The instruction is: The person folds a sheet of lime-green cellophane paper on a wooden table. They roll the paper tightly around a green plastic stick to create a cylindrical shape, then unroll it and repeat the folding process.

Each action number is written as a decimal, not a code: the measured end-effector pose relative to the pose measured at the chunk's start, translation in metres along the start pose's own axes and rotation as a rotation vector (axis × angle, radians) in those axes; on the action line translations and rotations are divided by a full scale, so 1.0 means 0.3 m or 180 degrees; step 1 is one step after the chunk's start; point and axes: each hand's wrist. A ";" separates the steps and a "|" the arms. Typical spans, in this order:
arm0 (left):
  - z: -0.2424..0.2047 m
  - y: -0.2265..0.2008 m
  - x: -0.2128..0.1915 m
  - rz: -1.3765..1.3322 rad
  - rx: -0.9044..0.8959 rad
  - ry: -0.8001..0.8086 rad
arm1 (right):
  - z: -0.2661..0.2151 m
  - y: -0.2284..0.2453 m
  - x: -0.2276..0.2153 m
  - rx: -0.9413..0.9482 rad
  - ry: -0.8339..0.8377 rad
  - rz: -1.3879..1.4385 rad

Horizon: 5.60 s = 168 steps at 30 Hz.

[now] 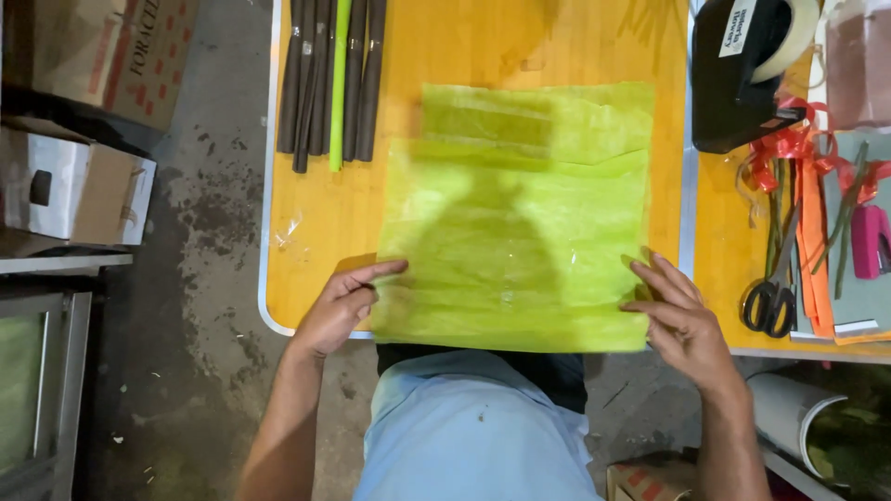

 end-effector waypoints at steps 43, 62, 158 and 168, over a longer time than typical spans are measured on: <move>0.303 0.054 0.110 0.2728 0.1670 -0.2037 | 0.274 -0.132 0.134 0.2083 -0.1571 -0.1290; 0.340 -0.001 0.197 0.3379 0.2455 -0.2324 | 0.277 -0.126 0.149 0.2119 -0.1813 -0.0772; 0.497 -0.056 0.037 0.2511 0.1493 -0.1935 | 0.455 -0.076 -0.004 0.1016 0.0005 -0.2026; 0.500 -0.011 0.020 0.2200 0.1833 -0.1942 | 0.478 -0.056 -0.031 0.0967 -0.0046 -0.1028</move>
Point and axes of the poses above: each hand's wrist, its own z-axis towards the middle knuckle, its own x-axis out of the palm, y = z × x, and after that the axes turned 4 degrees about y, right-handed
